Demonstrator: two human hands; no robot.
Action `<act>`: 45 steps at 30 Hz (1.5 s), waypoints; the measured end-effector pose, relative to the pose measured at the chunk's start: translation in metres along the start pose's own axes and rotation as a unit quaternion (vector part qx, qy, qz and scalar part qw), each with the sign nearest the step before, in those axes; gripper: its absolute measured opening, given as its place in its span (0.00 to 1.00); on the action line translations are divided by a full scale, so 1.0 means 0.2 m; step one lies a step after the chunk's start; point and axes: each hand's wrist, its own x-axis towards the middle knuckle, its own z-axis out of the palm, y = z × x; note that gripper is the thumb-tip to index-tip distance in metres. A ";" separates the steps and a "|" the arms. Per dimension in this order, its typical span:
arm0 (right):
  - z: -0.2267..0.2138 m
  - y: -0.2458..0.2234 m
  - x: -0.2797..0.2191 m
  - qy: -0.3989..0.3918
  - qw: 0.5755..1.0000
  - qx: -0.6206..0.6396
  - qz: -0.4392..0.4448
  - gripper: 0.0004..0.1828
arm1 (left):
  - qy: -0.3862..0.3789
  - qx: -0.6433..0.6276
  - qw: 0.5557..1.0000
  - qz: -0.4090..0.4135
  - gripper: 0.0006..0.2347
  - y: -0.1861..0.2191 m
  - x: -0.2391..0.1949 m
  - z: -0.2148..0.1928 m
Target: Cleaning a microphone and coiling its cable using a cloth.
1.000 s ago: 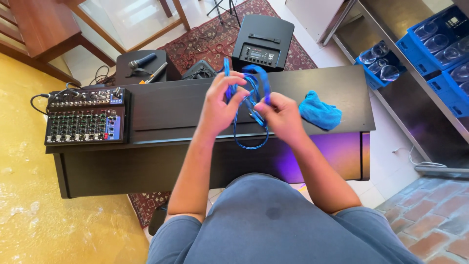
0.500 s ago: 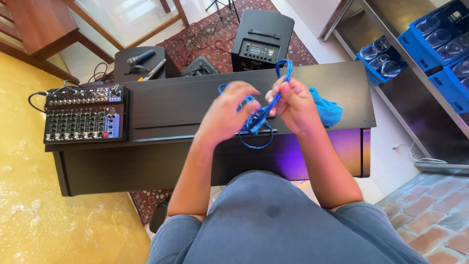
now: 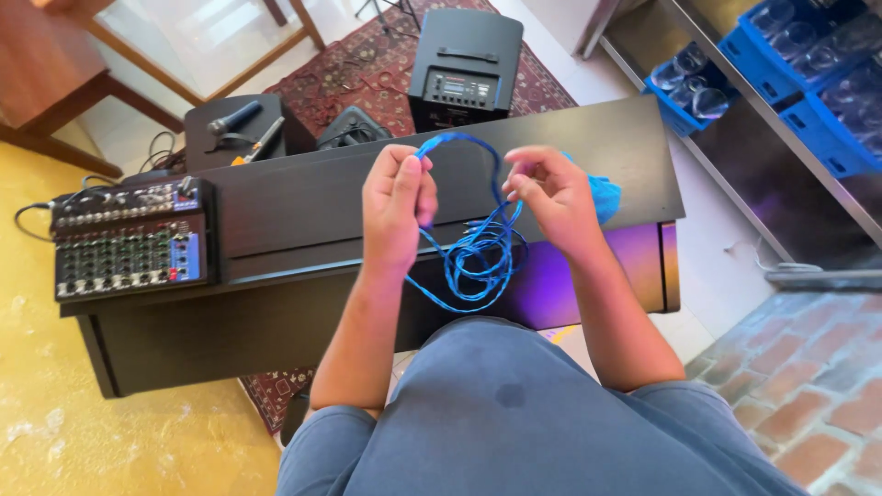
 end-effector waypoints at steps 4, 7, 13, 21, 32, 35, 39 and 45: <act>-0.05 -0.11 -0.06 0.083 0.991 -0.069 -0.076 0.21 | -0.017 -0.058 0.998 -0.005 0.06 -0.20 -0.03 0.23; -0.12 -0.12 -0.08 0.136 0.967 -0.165 -0.138 0.22 | -0.086 -0.039 0.995 -0.046 0.08 -0.38 0.00 0.33; -0.25 -0.05 -0.13 0.136 0.900 -0.383 -0.157 0.22 | -0.086 0.048 0.995 -0.007 0.14 -0.68 0.01 0.43; -0.53 0.28 -0.13 0.144 0.889 -0.418 -0.120 0.25 | 0.009 0.145 0.988 -0.051 0.09 -1.07 0.06 0.45; -0.72 0.88 -0.10 0.052 0.850 -0.522 0.043 0.33 | 0.007 0.212 0.974 -0.077 0.05 -1.27 0.13 0.39; -0.76 1.01 -0.11 0.068 0.842 -0.529 0.075 0.28 | 0.023 0.236 0.969 -0.071 0.06 -1.21 0.17 0.40; -0.80 1.07 -0.09 0.079 0.852 -0.506 0.110 0.12 | 0.041 0.257 0.964 -0.056 0.08 -1.10 0.19 0.38; -0.64 0.54 0.03 0.145 0.917 -0.372 -0.005 0.12 | 0.049 0.273 0.960 -0.024 0.10 -0.89 0.18 0.38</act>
